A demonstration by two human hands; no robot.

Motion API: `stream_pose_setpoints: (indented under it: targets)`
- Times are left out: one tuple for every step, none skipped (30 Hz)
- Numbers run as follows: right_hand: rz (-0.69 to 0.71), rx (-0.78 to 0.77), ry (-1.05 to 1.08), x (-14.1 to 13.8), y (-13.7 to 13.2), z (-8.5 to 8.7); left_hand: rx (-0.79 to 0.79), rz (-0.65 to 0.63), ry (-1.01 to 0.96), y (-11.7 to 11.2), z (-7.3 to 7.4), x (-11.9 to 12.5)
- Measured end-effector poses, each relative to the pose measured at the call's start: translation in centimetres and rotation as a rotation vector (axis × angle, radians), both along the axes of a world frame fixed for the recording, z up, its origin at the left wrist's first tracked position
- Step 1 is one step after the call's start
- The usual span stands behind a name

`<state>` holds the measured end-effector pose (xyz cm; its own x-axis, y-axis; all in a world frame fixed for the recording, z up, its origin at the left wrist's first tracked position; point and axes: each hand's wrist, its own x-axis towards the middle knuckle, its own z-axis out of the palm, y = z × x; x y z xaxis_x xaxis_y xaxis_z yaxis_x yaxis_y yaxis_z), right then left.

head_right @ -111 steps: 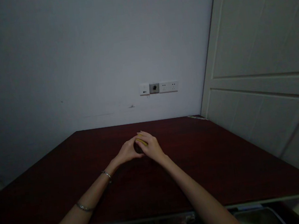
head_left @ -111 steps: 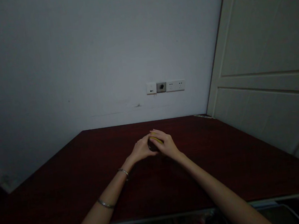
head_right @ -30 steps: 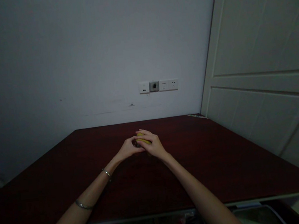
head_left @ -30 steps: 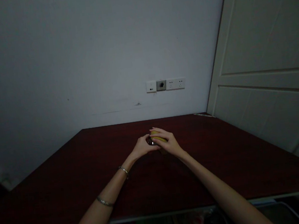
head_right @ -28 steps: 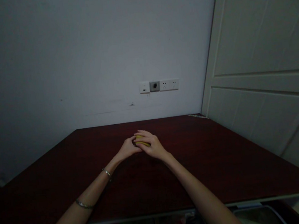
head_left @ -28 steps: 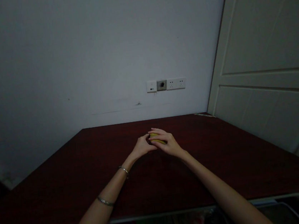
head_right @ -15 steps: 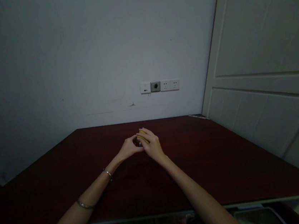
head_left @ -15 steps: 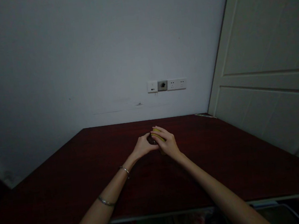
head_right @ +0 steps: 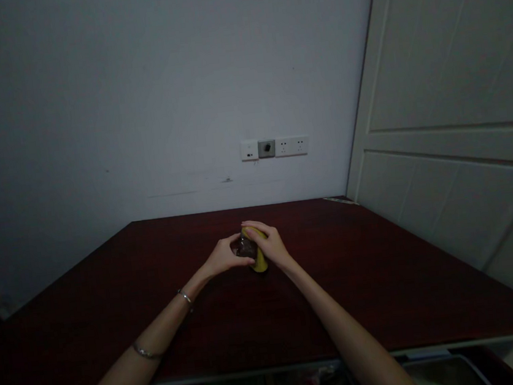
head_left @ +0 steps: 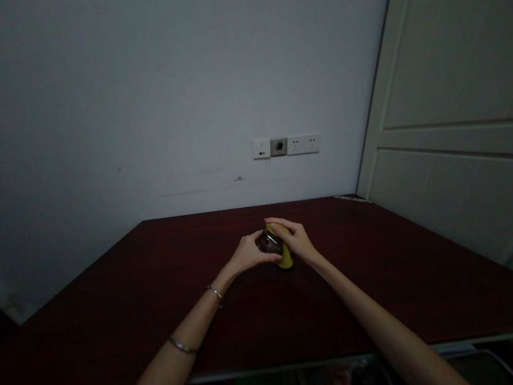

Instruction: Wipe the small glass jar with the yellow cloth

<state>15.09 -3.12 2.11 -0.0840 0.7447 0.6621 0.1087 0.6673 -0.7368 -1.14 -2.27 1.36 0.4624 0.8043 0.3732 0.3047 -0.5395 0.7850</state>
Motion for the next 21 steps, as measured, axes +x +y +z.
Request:
stream_pose_setpoints:
  targets:
    - [0.022,-0.013,-0.009,0.23,-0.01,0.09,-0.059,-0.026,-0.029,0.03,-0.03,0.0]
    - [0.048,-0.014,-0.018,0.46,-0.06,0.21,-0.126,-0.054,-0.064,0.08,-0.04,-0.02]
    - [0.078,-0.006,-0.029,0.65,-0.14,0.34,-0.196,-0.082,-0.101,0.13,-0.03,-0.07]
    - [0.112,0.008,-0.042,0.81,-0.24,0.46,-0.261,-0.106,-0.138,0.16,0.01,-0.15]
    - [0.147,0.024,-0.057,0.93,-0.34,0.57,-0.314,-0.122,-0.172,0.18,0.08,-0.24]
    - [0.177,0.04,-0.074,1.01,-0.45,0.65,-0.352,-0.13,-0.198,0.18,0.17,-0.34]
    - [0.2,0.057,-0.093,1.04,-0.54,0.69,-0.376,-0.127,-0.215,0.15,0.28,-0.44]
    - [0.212,0.072,-0.114,1.02,-0.63,0.69,-0.392,-0.12,-0.226,0.11,0.38,-0.53]
    - [0.213,0.088,-0.137,0.96,-0.71,0.64,-0.405,-0.112,-0.232,0.08,0.47,-0.6]
    - [0.204,0.103,-0.16,0.87,-0.78,0.57,-0.418,-0.107,-0.235,0.05,0.53,-0.65]
    - [0.188,0.115,-0.182,0.77,-0.83,0.48,-0.432,-0.104,-0.241,0.04,0.55,-0.68]
    - [0.169,0.123,-0.2,0.65,-0.86,0.37,-0.447,-0.102,-0.248,0.06,0.55,-0.69]
    - [0.153,0.126,-0.211,0.55,-0.87,0.27,-0.464,-0.101,-0.259,0.1,0.51,-0.69]
    - [0.141,0.123,-0.216,0.46,-0.86,0.16,-0.479,-0.101,-0.269,0.16,0.44,-0.67]
    - [0.133,0.116,-0.216,0.39,-0.83,0.06,-0.491,-0.1,-0.278,0.23,0.37,-0.65]
    - [0.128,0.106,-0.214,0.35,-0.79,-0.03,-0.501,-0.099,-0.283,0.31,0.29,-0.63]
    - [0.124,0.094,-0.21,0.32,-0.75,-0.11,-0.511,-0.1,-0.284,0.39,0.21,-0.61]
    - [0.122,0.081,-0.204,0.3,-0.72,-0.18,-0.52,-0.104,-0.28,0.46,0.15,-0.61]
    - [0.119,0.069,-0.196,0.28,-0.7,-0.24,-0.529,-0.11,-0.273,0.52,0.09,-0.64]
    - [0.118,0.056,-0.184,0.26,-0.7,-0.27,-0.536,-0.116,-0.264,0.56,0.06,-0.69]
    - [0.116,0.043,-0.169,0.22,-0.72,-0.28,-0.543,-0.125,-0.254,0.6,0.04,-0.78]
